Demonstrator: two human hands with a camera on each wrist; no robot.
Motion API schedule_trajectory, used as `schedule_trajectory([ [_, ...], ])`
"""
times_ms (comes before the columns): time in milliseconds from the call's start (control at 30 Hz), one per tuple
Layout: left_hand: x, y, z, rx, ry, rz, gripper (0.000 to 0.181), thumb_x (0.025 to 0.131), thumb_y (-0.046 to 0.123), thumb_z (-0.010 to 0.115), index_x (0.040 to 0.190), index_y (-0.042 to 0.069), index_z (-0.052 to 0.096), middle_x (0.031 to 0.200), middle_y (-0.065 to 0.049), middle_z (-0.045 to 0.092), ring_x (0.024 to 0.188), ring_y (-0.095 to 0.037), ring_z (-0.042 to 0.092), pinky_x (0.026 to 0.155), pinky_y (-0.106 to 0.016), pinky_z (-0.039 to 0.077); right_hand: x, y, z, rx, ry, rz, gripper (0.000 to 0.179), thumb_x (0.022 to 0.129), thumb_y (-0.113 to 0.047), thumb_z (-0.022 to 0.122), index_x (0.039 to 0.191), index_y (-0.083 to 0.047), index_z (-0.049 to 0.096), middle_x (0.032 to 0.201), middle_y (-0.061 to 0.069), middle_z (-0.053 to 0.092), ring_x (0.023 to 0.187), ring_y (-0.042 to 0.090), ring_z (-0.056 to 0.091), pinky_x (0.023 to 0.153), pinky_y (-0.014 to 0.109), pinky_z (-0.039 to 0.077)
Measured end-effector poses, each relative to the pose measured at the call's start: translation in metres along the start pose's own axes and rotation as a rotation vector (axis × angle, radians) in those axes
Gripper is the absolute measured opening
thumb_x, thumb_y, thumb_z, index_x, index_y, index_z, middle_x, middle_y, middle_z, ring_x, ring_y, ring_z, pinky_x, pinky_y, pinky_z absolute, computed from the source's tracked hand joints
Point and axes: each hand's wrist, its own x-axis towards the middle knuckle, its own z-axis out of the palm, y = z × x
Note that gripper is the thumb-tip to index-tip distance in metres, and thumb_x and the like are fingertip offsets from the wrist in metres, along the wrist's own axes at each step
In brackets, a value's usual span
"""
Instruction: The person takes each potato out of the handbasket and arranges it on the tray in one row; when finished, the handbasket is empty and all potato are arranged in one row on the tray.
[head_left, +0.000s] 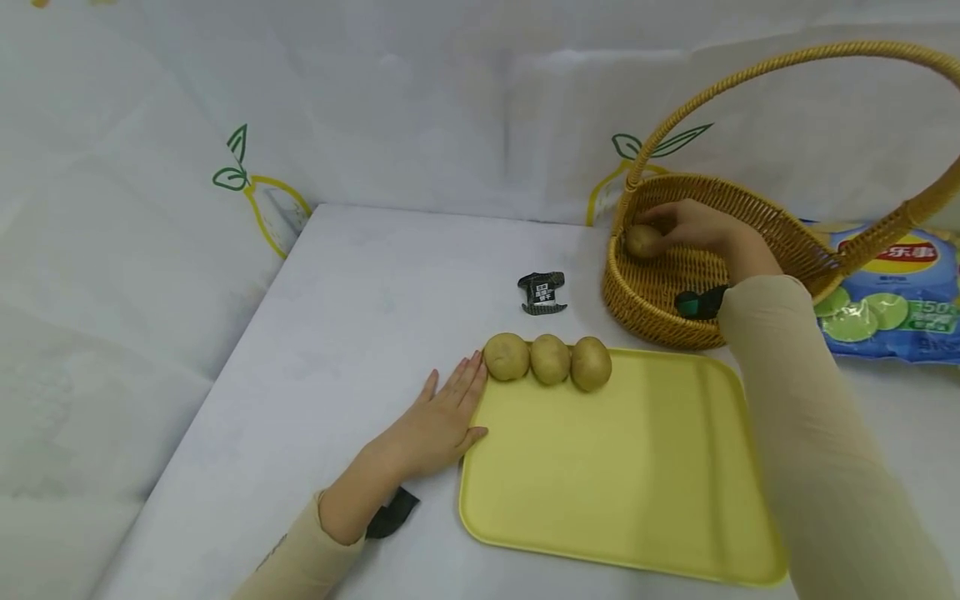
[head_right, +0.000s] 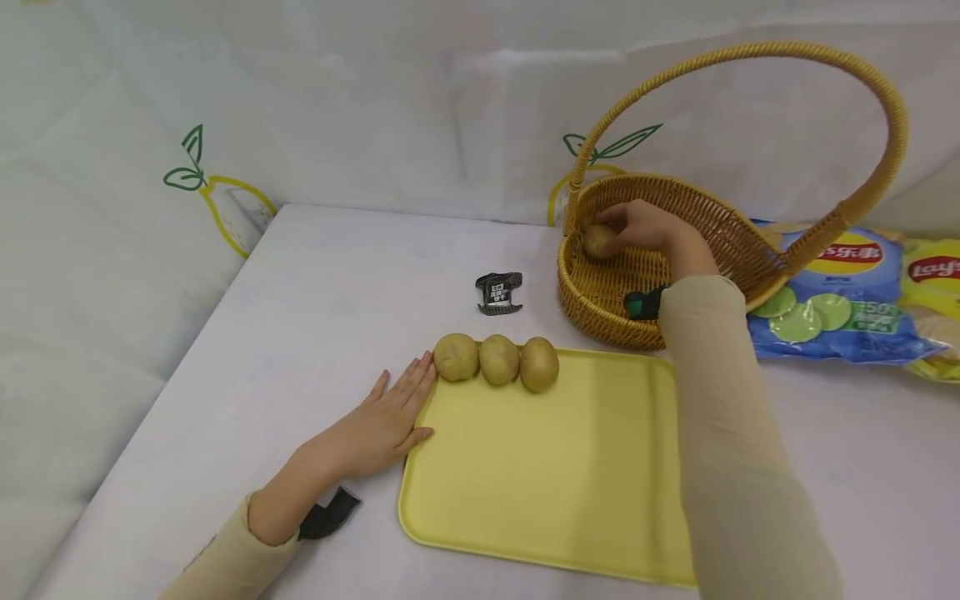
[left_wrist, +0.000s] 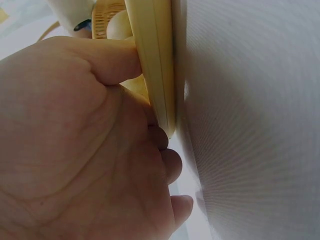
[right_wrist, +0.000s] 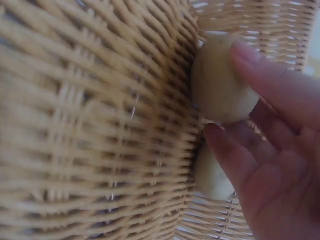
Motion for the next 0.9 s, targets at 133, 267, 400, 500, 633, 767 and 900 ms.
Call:
schedule_trajectory([
  [133, -0.001, 0.001, 0.000, 0.010, -0.002, -0.002, 0.071, 0.101, 0.034, 0.041, 0.150, -0.002, 0.004, 0.156, -0.014, -0.007, 0.143, -0.026, -0.005, 0.112, -0.053, 0.005, 0.001, 0.000, 0.002, -0.025, 0.006, 0.012, 0.068, 0.089, -0.024, 0.066, 0.143, 0.004, 0.035, 0.142, 0.031, 0.030, 0.127, 0.047, 0.031, 0.101, 0.060, 0.027],
  [267, -0.001, 0.002, -0.001, 0.008, -0.004, -0.001, 0.070, 0.101, 0.034, 0.040, 0.150, -0.003, 0.005, 0.157, -0.015, -0.006, 0.143, -0.026, -0.005, 0.112, -0.052, 0.005, -0.001, 0.000, 0.002, -0.021, 0.013, 0.033, 0.072, 0.087, -0.028, 0.069, 0.143, 0.002, 0.035, 0.143, 0.030, 0.031, 0.126, 0.047, 0.032, 0.100, 0.060, 0.027],
  [400, -0.002, 0.001, -0.003, 0.006, -0.006, -0.004, 0.070, 0.101, 0.034, 0.041, 0.149, -0.003, 0.006, 0.156, -0.015, -0.006, 0.143, -0.026, -0.004, 0.111, -0.053, 0.005, -0.004, -0.004, 0.000, -0.012, 0.039, 0.038, 0.074, 0.084, -0.031, 0.072, 0.142, 0.001, 0.038, 0.142, 0.028, 0.035, 0.126, 0.045, 0.035, 0.101, 0.059, 0.029],
  [500, -0.001, -0.001, -0.004, 0.009, -0.005, -0.007, 0.071, 0.101, 0.035, 0.041, 0.149, -0.003, 0.006, 0.156, -0.016, -0.005, 0.143, -0.026, -0.004, 0.111, -0.053, 0.005, -0.008, -0.011, -0.004, 0.004, 0.073, 0.024, 0.076, 0.083, -0.034, 0.073, 0.142, -0.001, 0.039, 0.144, 0.026, 0.035, 0.128, 0.044, 0.033, 0.102, 0.058, 0.027],
  [633, 0.001, -0.003, -0.005, 0.008, -0.009, -0.014, 0.071, 0.101, 0.035, 0.040, 0.149, -0.003, 0.006, 0.156, -0.015, -0.006, 0.143, -0.026, -0.005, 0.111, -0.053, 0.004, -0.014, -0.021, -0.010, 0.038, 0.111, -0.011, 0.076, 0.083, -0.033, 0.073, 0.143, -0.002, 0.039, 0.147, 0.024, 0.032, 0.132, 0.044, 0.029, 0.104, 0.059, 0.025],
  [767, 0.003, -0.005, -0.005, 0.009, -0.004, -0.014, 0.071, 0.101, 0.035, 0.040, 0.149, -0.003, 0.005, 0.156, -0.015, -0.007, 0.143, -0.025, -0.006, 0.111, -0.054, 0.004, -0.021, -0.029, -0.015, 0.056, 0.129, -0.038, 0.074, 0.084, -0.032, 0.073, 0.143, -0.003, 0.039, 0.148, 0.023, 0.031, 0.133, 0.042, 0.029, 0.104, 0.058, 0.024],
  [900, 0.005, -0.007, -0.007, 0.007, -0.009, -0.020, 0.071, 0.101, 0.034, 0.040, 0.149, -0.003, 0.004, 0.156, -0.015, -0.008, 0.143, -0.025, -0.006, 0.111, -0.053, 0.004, -0.027, -0.035, -0.016, 0.055, 0.153, -0.059, 0.073, 0.083, -0.030, 0.074, 0.143, -0.006, 0.041, 0.147, 0.019, 0.035, 0.133, 0.038, 0.031, 0.106, 0.055, 0.024],
])
